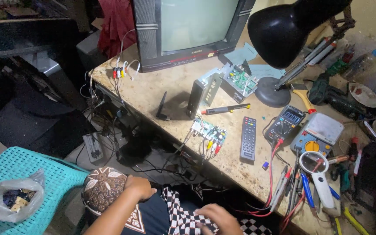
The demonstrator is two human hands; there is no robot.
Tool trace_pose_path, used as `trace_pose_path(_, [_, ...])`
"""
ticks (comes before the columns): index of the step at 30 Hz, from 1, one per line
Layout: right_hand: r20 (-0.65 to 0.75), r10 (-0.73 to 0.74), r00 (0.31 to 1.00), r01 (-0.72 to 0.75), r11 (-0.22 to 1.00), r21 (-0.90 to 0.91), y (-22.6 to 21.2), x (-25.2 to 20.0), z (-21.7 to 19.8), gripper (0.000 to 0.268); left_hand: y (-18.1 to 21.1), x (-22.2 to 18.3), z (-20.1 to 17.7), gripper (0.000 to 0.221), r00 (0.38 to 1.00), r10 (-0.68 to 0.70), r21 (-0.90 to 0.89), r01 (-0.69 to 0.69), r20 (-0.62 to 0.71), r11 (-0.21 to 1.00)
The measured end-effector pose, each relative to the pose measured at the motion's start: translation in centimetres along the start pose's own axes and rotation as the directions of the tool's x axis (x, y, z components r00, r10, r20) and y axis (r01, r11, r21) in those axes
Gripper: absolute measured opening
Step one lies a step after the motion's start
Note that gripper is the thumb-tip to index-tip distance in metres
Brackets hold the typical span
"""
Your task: Assembling a circuit board into a metal housing, connecting cables, and testing the device using a multimeter and remote control.
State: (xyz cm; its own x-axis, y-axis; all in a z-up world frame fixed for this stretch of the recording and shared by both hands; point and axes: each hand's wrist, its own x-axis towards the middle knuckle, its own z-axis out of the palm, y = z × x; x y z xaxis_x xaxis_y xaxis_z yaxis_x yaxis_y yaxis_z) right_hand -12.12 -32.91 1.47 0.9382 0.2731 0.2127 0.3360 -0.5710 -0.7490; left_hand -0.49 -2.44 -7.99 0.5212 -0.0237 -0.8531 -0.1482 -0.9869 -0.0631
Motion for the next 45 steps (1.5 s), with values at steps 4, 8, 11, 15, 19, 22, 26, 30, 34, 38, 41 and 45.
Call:
trace_pose_path(4, [0.744, 0.182, 0.643, -0.272, 0.962, -0.001, 4.7, 2.1, 6.2, 0.038, -0.1, -0.2, 0.0, 0.071, 0.999, 0.029, -0.018, -0.028, 0.018, 0.999])
trace_pose_path(8, [0.824, 0.344, 0.449, -0.549, 0.834, -0.049, 7.1, 3.5, 10.6, 0.029, -0.8, -0.2, 0.2, 0.071, 0.999, 0.031, -0.043, -0.03, 0.022, 0.999])
trace_pose_path(11, [0.841, 0.409, 0.354, -0.703, 0.709, -0.049, 4.1, 5.4, 8.9, 0.018, -1.3, -1.6, -0.4, 0.068, 0.999, 0.032, -0.104, -0.028, 0.041, 0.994])
trace_pose_path(15, [0.807, 0.4, 0.435, -0.734, 0.676, 0.061, 6.5, 5.4, 10.9, 0.015, -2.5, -1.2, 0.1, 0.06, 0.997, 0.033, -0.207, -0.048, -0.075, 0.977])
trace_pose_path(19, [0.807, 0.411, 0.423, -0.8, 0.588, 0.12, 8.2, 5.4, 13.0, 0.016, -3.2, -2.3, -0.3, 0.052, 0.989, -0.026, -0.425, -0.04, -0.147, 0.904])
trace_pose_path(22, [0.812, 0.437, 0.387, -0.831, 0.547, 0.102, 7.3, 6.1, 13.2, 0.018, -3.7, -3.1, -0.2, 0.054, 0.982, -0.07, -0.493, -0.027, -0.178, 0.869])
trace_pose_path(26, [0.81, 0.485, 0.331, -0.854, 0.518, 0.039, 5.6, 7.2, 13.0, 0.018, -4.6, -2.4, 1.0, 0.054, 0.972, -0.074, -0.469, -0.041, -0.223, 0.882])
trace_pose_path(30, [0.803, 0.505, 0.318, -0.865, 0.502, 0.027, 4.8, 7.6, 12.9, 0.017, -5.1, -2.0, 1.9, 0.053, 0.963, -0.08, -0.473, -0.053, -0.256, 0.879])
trace_pose_path(34, [0.796, 0.522, 0.305, -0.879, 0.477, 0.024, 4.1, 7.9, 12.7, 0.017, -4.9, -1.3, 2.2, 0.052, 0.948, -0.09, -0.499, -0.079, -0.306, 0.863])
trace_pose_path(38, [0.777, 0.545, 0.316, -0.86, 0.511, -0.009, 3.2, 8.2, 12.2, 0.018, -4.5, -1.6, 1.5, 0.053, 0.944, -0.081, -0.497, -0.094, -0.32, 0.863])
trace_pose_path(41, [0.77, 0.552, 0.321, -0.86, 0.51, -0.007, 3.6, 8.1, 12.3, 0.018, -4.5, -2.1, 1.1, 0.052, 0.946, -0.074, -0.489, -0.095, -0.316, 0.867])
trace_pose_path(45, [0.778, 0.535, 0.329, -0.836, 0.548, -0.023, 3.2, 8.4, 11.9, 0.018, -4.4, -2.1, 1.0, 0.052, 0.946, -0.068, -0.474, -0.096, -0.318, 0.875])
